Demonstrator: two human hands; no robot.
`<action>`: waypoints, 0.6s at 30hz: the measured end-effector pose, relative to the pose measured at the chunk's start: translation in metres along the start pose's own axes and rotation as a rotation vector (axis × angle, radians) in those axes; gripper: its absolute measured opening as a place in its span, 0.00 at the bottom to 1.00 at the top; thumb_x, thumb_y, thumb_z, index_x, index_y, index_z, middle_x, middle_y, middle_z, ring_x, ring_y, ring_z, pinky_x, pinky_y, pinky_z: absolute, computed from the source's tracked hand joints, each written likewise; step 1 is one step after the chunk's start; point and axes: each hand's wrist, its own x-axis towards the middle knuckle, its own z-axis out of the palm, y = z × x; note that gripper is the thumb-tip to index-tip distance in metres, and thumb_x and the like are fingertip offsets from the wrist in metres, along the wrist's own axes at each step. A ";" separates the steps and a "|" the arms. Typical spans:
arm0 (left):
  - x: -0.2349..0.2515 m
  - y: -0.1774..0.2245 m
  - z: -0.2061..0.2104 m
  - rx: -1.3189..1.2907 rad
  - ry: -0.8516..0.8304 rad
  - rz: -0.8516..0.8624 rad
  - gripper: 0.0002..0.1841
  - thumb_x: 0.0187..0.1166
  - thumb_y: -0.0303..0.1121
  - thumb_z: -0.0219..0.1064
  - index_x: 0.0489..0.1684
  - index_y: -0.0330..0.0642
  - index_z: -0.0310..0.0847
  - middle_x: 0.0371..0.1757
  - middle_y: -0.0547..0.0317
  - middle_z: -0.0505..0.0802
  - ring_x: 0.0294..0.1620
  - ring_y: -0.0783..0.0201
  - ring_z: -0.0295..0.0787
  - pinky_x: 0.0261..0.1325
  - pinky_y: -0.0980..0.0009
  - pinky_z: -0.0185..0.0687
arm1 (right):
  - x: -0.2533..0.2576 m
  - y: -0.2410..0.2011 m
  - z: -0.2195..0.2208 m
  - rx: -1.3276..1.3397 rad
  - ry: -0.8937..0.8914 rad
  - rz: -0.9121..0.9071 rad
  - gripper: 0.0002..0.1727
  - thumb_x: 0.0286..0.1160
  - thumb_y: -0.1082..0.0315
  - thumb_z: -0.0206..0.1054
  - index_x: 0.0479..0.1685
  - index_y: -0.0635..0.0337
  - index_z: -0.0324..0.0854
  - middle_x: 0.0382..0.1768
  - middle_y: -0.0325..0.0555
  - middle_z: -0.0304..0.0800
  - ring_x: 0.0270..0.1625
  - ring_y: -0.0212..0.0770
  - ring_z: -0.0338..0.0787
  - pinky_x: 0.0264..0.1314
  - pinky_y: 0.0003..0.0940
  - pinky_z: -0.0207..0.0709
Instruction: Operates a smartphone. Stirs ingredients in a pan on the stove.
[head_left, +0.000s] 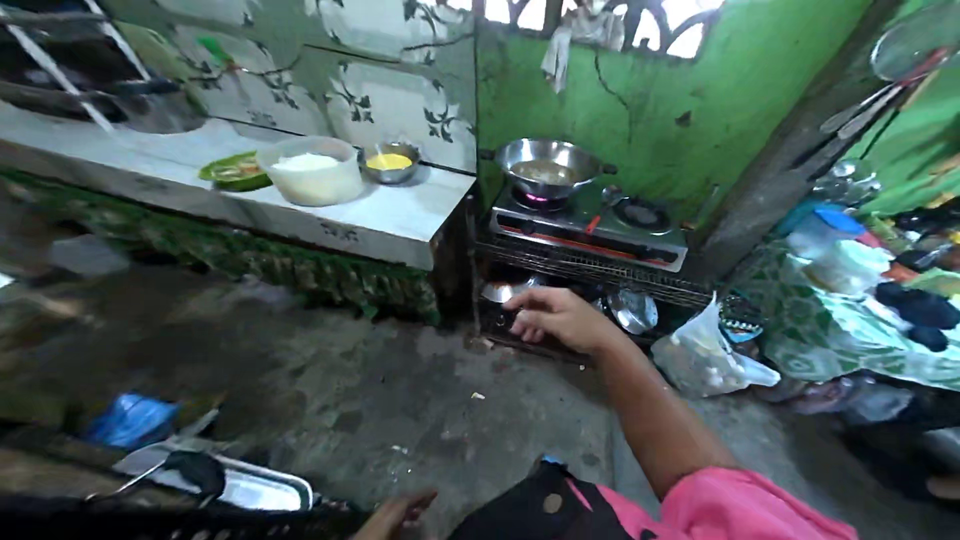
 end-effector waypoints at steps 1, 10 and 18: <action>0.023 0.006 -0.002 0.047 -0.015 0.018 0.29 0.82 0.42 0.70 0.77 0.31 0.75 0.69 0.35 0.87 0.67 0.42 0.87 0.72 0.45 0.81 | 0.000 0.006 -0.019 0.020 0.053 0.024 0.17 0.89 0.67 0.58 0.69 0.63 0.81 0.46 0.47 0.94 0.42 0.34 0.93 0.48 0.31 0.88; 0.228 0.078 -0.011 0.263 -0.101 0.013 0.31 0.79 0.55 0.68 0.78 0.49 0.79 0.74 0.48 0.86 0.73 0.46 0.83 0.76 0.41 0.76 | 0.010 0.070 -0.162 -0.140 0.145 0.147 0.17 0.88 0.65 0.61 0.69 0.61 0.82 0.46 0.47 0.94 0.44 0.34 0.94 0.53 0.33 0.89; 0.334 0.067 -0.059 0.174 0.165 0.185 0.22 0.80 0.49 0.65 0.66 0.49 0.87 0.62 0.57 0.92 0.64 0.59 0.89 0.69 0.52 0.85 | 0.096 0.179 -0.239 0.243 0.561 0.531 0.17 0.93 0.65 0.56 0.72 0.63 0.76 0.48 0.50 0.93 0.39 0.38 0.92 0.43 0.33 0.86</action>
